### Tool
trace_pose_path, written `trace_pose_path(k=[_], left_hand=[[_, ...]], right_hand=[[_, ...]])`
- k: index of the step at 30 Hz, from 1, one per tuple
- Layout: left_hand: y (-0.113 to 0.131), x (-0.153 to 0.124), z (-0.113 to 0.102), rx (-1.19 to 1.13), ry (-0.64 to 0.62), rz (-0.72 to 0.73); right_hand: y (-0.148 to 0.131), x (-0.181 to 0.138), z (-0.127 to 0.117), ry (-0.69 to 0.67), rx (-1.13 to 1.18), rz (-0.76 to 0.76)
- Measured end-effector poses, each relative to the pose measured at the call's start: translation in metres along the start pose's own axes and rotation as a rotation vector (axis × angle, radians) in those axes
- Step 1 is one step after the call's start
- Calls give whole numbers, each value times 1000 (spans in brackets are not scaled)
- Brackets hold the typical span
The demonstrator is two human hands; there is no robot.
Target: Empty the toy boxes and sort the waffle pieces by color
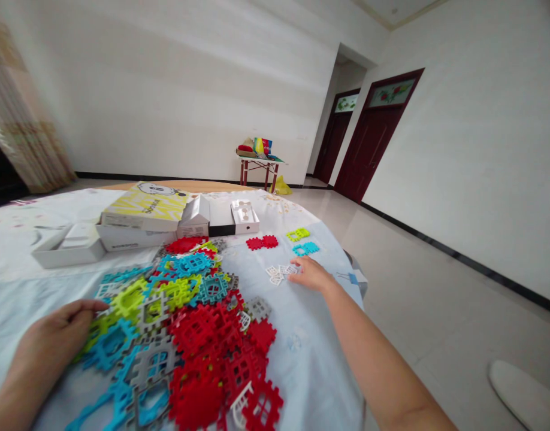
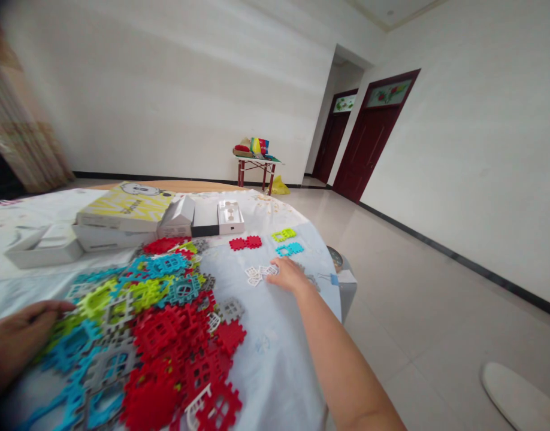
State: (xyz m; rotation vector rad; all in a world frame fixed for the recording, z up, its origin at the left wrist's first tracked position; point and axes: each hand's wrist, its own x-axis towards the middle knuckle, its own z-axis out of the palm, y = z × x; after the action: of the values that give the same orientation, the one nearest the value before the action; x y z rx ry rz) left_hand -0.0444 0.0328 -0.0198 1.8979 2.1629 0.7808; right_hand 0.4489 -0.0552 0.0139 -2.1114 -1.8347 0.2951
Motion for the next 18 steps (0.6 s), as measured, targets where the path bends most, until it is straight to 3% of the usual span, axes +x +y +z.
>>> trace_pose_path(k=[3, 9, 14, 18], left_hand=[[13, -6, -12, -22, -91, -24], [28, -15, -20, -61, -124, -54], [29, -17, -21, -86, -123, -62], [31, -17, -23, -89, -128, -69]], right_hand=[[-8, 2, 6, -27, -47, -23], [-20, 7, 9, -59, -15, -89], [-39, 5, 6, 40, 61, -58], [-61, -10, 8, -112, 230, -211]])
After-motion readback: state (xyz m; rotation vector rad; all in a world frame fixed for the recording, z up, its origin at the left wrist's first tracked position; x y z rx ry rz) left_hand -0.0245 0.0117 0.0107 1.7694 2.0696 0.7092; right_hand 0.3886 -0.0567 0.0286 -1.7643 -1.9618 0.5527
